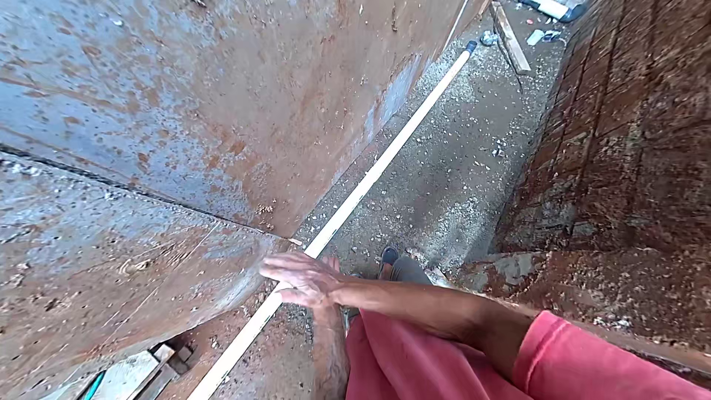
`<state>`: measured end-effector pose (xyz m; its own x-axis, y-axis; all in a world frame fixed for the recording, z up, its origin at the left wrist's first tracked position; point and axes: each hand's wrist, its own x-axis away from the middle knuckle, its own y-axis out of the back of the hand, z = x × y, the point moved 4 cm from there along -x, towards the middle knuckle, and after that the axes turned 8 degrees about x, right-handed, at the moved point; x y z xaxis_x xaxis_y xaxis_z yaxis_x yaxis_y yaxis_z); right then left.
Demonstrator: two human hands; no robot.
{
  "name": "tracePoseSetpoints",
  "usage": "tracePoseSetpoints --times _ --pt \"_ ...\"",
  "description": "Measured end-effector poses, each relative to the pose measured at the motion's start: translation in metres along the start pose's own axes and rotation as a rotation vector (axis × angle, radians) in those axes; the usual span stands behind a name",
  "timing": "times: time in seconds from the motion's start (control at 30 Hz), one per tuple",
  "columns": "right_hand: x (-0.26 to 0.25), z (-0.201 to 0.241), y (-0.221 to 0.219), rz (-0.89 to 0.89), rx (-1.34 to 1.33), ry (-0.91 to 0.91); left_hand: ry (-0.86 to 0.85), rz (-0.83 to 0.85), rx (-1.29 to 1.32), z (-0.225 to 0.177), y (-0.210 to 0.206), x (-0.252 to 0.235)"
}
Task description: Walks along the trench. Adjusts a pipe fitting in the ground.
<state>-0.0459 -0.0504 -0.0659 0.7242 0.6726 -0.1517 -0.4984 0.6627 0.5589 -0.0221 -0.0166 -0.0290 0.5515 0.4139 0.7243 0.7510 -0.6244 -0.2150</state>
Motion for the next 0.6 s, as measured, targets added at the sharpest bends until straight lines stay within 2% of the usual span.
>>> tracePoseSetpoints --times 0.03,0.07,0.1,0.13,0.23,0.3,0.37,0.43,0.5,0.6 --pt "0.016 -0.021 -0.010 -0.008 -0.023 -0.013 0.025 -0.035 0.200 -0.011 0.016 -0.028" --pt "0.031 -0.038 -0.008 0.011 -0.058 -0.070 0.021 0.027 0.334 -0.016 0.038 -0.059" --pt "0.045 -0.055 0.001 0.073 -0.005 -0.186 -0.074 0.151 0.393 -0.014 0.062 -0.095" --pt "0.058 -0.074 0.013 0.167 0.054 -0.362 -0.160 0.201 0.453 -0.022 0.080 -0.120" --pt "0.128 -0.151 0.047 0.323 0.126 -0.874 -0.360 0.056 0.421 -0.063 0.117 -0.148" --pt "0.200 -0.202 0.081 0.307 0.071 -1.163 -0.354 -0.003 0.330 -0.075 0.133 -0.160" --pt "0.280 -0.232 0.118 0.156 0.006 -1.444 -0.271 -0.041 0.171 -0.060 0.142 -0.171" --pt "0.345 -0.237 0.153 -0.042 -0.031 -1.664 -0.165 -0.060 -0.029 -0.029 0.141 -0.180" --pt "0.395 -0.234 0.176 -0.200 -0.061 -1.757 -0.049 -0.075 -0.188 0.011 0.127 -0.184" --pt "0.450 -0.238 0.181 -0.512 -0.229 -1.821 0.126 -0.039 -0.393 0.074 0.077 -0.179"
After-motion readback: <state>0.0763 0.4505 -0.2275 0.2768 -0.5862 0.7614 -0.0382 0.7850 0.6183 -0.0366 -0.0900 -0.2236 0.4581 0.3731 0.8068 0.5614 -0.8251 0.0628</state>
